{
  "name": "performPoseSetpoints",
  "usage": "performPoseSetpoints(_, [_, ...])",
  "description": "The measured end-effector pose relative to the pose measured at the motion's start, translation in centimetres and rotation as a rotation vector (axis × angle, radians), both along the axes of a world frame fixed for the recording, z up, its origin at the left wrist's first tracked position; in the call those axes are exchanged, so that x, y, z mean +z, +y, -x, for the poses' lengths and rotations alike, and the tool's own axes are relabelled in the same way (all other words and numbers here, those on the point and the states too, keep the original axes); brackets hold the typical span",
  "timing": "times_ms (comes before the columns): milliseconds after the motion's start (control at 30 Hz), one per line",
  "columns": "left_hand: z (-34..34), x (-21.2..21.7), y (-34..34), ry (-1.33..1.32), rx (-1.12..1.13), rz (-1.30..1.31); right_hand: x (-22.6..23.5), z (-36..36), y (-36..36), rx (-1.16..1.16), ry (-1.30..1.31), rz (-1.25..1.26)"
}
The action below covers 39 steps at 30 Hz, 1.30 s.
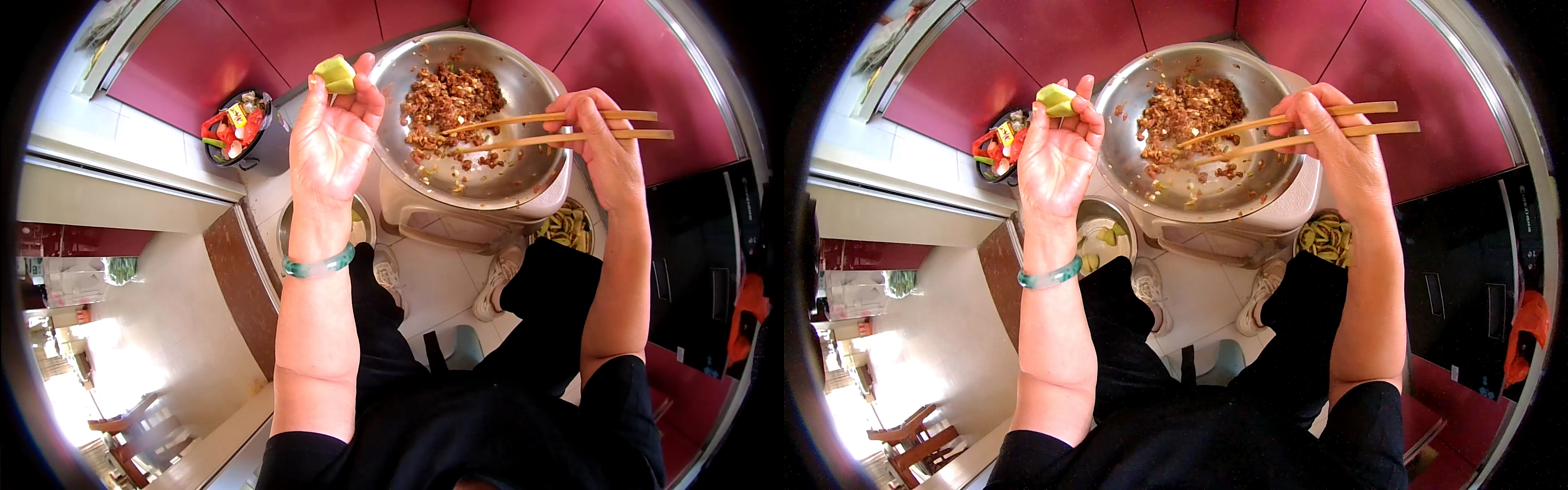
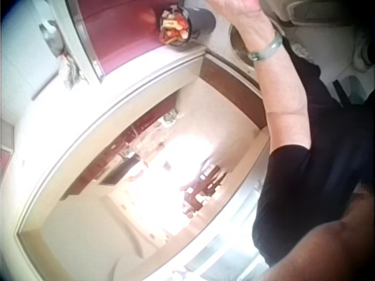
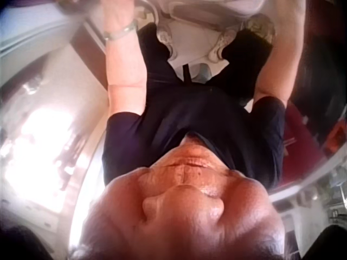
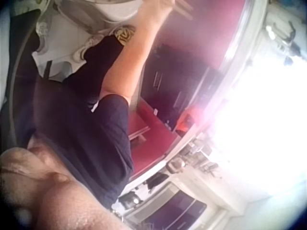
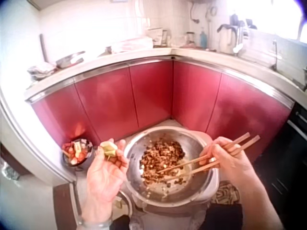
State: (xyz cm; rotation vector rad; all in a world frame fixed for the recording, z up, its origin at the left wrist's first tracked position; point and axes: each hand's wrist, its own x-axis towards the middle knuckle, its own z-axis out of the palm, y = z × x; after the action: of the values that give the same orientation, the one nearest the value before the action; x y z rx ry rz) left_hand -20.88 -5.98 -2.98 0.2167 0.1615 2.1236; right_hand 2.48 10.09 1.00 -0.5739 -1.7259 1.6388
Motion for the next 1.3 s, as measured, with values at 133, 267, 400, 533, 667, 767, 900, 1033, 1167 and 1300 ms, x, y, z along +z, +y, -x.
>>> performPoseSetpoints(133, [0.0, -0.1, 0.1, -0.004, -0.002, -0.002, -1.0, 1.0, -0.5, -0.021, 0.008, 0.035])
performPoseSetpoints(267, [0.1, -0.1, 0.0, -0.012, 0.002, 0.003, -1.6, 1.9, -1.1, -0.030, 0.037, 0.055])
performPoseSetpoints(400, [0.0, 0.0, 0.0, -0.018, -0.001, -0.002, -1.5, 2.8, -2.0, -0.081, 0.019, 0.028])
performPoseSetpoints(533, [-0.1, -0.1, 0.0, -0.009, 0.008, 0.000, -1.2, 3.4, -2.8, -0.038, 0.052, -0.038])
performPoseSetpoints(667, [-0.3, 0.1, 0.0, -0.007, 0.018, 0.005, -1.2, 3.5, -3.9, -0.022, 0.112, -0.124])
performPoseSetpoints(767, [-0.3, 0.0, 0.0, -0.012, 0.021, 0.010, -1.1, 3.5, -4.9, -0.028, 0.208, -0.096])
performPoseSetpoints(900, [-0.3, 0.1, -0.2, 0.006, 0.029, 0.024, -1.3, 3.0, -4.0, -0.043, 0.244, 0.074])
performPoseSetpoints(1033, [0.0, 0.5, -0.4, -0.002, 0.080, 0.038, -1.3, 2.6, -3.0, -0.056, 0.283, 0.246])
performPoseSetpoints(1167, [0.9, 0.6, -0.9, 0.020, 0.143, 0.048, -1.4, 2.1, -2.2, -0.057, 0.318, 0.315])
performPoseSetpoints(1300, [1.1, 0.5, -1.0, 0.023, 0.160, 0.066, -1.5, 1.6, -1.4, -0.078, 0.340, 0.344])
